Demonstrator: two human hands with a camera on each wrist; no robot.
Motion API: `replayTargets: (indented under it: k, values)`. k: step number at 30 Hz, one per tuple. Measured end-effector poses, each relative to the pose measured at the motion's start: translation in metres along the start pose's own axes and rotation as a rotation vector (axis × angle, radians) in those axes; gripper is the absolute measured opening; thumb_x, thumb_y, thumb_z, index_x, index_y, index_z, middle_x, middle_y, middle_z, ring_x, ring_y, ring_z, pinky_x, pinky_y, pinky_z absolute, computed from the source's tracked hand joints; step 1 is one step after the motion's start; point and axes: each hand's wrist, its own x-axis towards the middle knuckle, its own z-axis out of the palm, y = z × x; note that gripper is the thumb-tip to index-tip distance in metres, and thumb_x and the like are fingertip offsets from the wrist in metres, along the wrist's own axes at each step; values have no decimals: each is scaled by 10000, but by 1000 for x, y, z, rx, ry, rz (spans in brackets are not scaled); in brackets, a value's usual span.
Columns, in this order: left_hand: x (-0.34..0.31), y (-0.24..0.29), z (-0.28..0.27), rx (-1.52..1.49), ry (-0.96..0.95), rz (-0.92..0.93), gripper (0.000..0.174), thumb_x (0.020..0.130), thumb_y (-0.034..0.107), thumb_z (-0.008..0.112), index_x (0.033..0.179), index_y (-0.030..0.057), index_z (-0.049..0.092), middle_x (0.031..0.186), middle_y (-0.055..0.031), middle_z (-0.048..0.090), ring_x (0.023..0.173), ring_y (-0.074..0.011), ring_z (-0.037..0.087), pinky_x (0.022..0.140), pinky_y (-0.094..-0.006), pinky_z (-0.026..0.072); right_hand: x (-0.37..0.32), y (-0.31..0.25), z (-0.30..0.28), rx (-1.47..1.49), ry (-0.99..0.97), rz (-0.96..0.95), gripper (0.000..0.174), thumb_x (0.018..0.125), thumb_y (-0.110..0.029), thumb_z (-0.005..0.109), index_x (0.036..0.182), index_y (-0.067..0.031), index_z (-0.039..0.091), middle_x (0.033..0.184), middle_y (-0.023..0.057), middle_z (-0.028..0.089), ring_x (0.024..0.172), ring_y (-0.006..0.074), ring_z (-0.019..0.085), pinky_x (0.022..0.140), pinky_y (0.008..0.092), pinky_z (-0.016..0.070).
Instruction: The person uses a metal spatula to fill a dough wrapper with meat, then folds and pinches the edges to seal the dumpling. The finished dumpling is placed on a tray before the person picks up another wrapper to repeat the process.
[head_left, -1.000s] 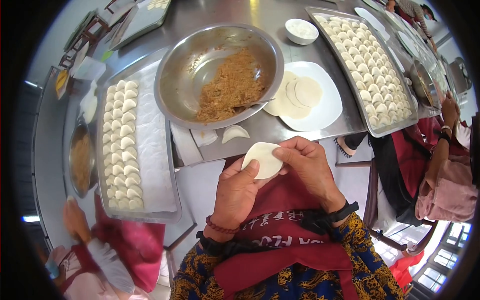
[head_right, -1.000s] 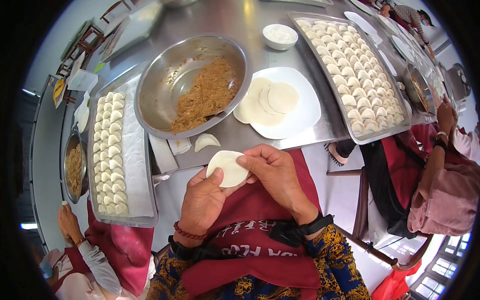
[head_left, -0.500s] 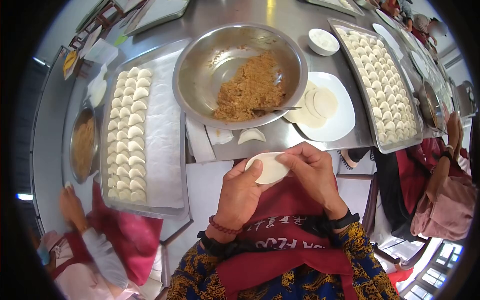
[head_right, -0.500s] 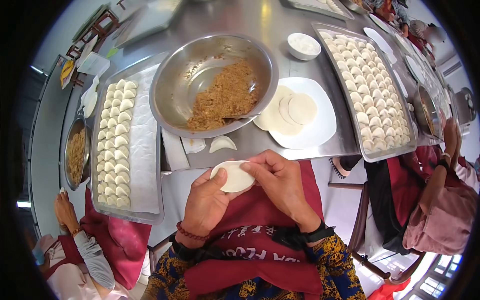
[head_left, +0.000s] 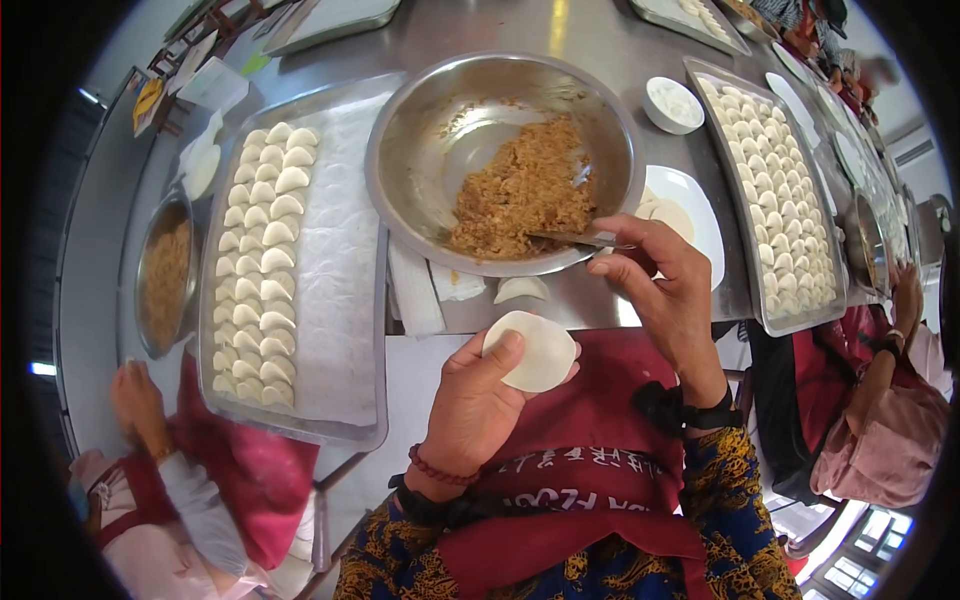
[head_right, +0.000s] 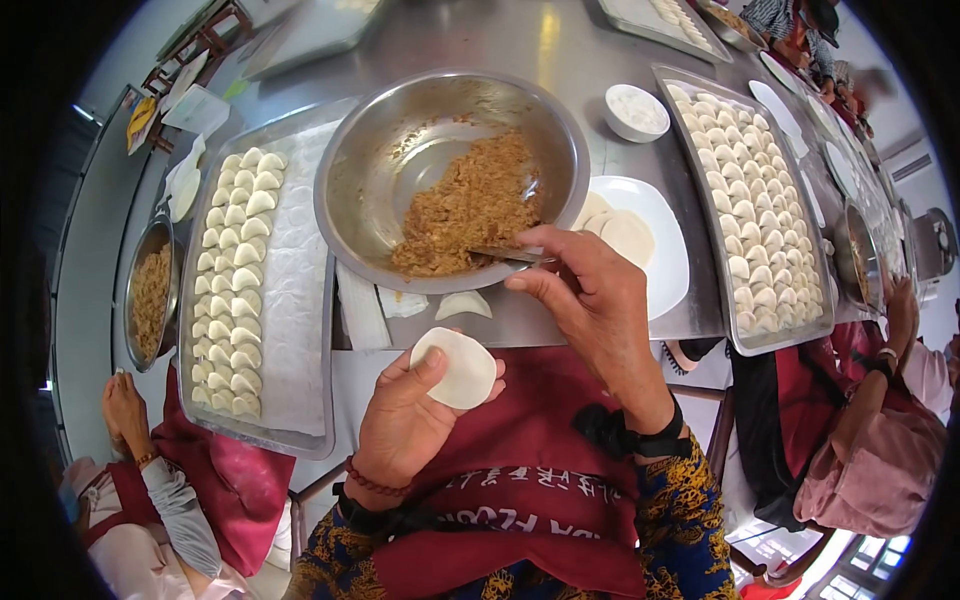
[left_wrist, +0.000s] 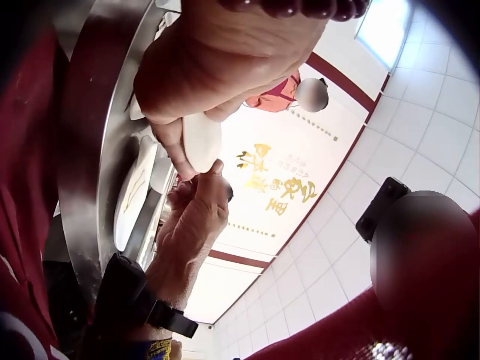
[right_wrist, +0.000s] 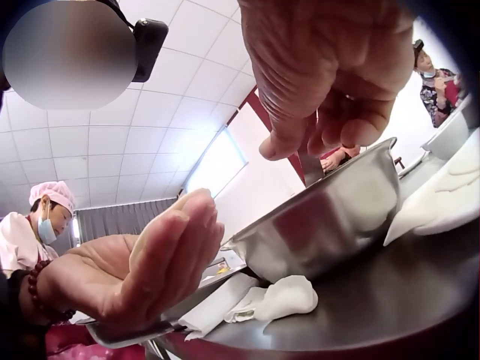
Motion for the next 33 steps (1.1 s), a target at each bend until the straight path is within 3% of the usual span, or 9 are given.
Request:
replayTargets:
  k: [3, 8, 10, 12, 16, 19, 26, 28, 33]
  values:
    - [3, 2, -1, 11, 13, 13, 379, 995, 158, 552, 1285, -77, 486, 1212, -203, 613, 1143, -368, 606, 1029, -532, 475, 13, 5, 3, -72, -76, -200, 227, 809, -118, 775, 1021, -54, 724, 882, 67, 675, 744, 158, 629, 679, 275, 504]
    - [4, 6, -2, -3, 27, 28, 385, 1009, 145, 521, 1301, -99, 467, 1225, -212, 604, 1151, -347, 602, 1034, -496, 477, 23, 7, -2, -121, -135, -226, 157, 823, -112, 761, 963, -45, 736, 876, 75, 696, 762, 169, 658, 699, 268, 516]
    - [6, 7, -3, -38, 46, 36, 377, 985, 147, 562, 1276, -81, 490, 1219, -215, 610, 1168, -396, 592, 1056, -558, 451, 26, 8, -10, -134, -106, -298, 146, 831, -112, 753, 959, -44, 736, 878, 77, 705, 773, 161, 666, 706, 261, 519]
    - [7, 8, 0, -47, 63, 36, 373, 1000, 135, 523, 1290, -93, 475, 1233, -221, 603, 1167, -370, 593, 1053, -518, 458, 27, 3, -19, 19, 38, -85, 125, 865, -123, 730, 947, -29, 733, 888, 71, 724, 796, 128, 666, 715, 245, 517]
    - [10, 10, 2, -71, 78, 34, 364, 1015, 115, 471, 1304, -106, 459, 1260, -236, 587, 1180, -351, 586, 1056, -479, 458, 37, 8, -22, 5, 104, 57, 148, 910, -151, 703, 960, -16, 734, 907, 48, 733, 802, 76, 633, 715, 227, 501]
    - [11, 10, 0, -85, 97, 35, 383, 990, 110, 524, 1307, -93, 459, 1296, -234, 569, 1229, -408, 548, 1097, -555, 412, 40, 22, -18, 19, 78, 18, 154, 913, -159, 704, 974, -24, 742, 886, 36, 725, 765, 60, 602, 698, 219, 491]
    - [15, 12, 6, -95, 89, 54, 373, 1025, 122, 424, 1313, -115, 427, 1302, -242, 551, 1229, -375, 549, 1075, -500, 435, 38, 19, -16, 125, -6, 150, 187, 931, -207, 686, 955, -35, 756, 789, 12, 700, 665, 43, 540, 598, 203, 439]
    - [17, 12, 3, -134, 65, 50, 397, 993, 99, 485, 1332, -101, 427, 1344, -256, 525, 1270, -419, 509, 1105, -565, 392, 38, 19, -16, 145, -15, 166, 192, 934, -210, 680, 953, -36, 757, 782, 10, 695, 647, 40, 530, 576, 199, 426]
    - [18, 12, 3, -141, 48, 62, 436, 1017, 148, 444, 1377, -87, 374, 1388, -253, 487, 1302, -408, 478, 1121, -564, 369, 38, 19, -16, 173, -37, 194, 201, 941, -222, 666, 940, -45, 760, 751, 2, 675, 601, 35, 508, 522, 191, 390]
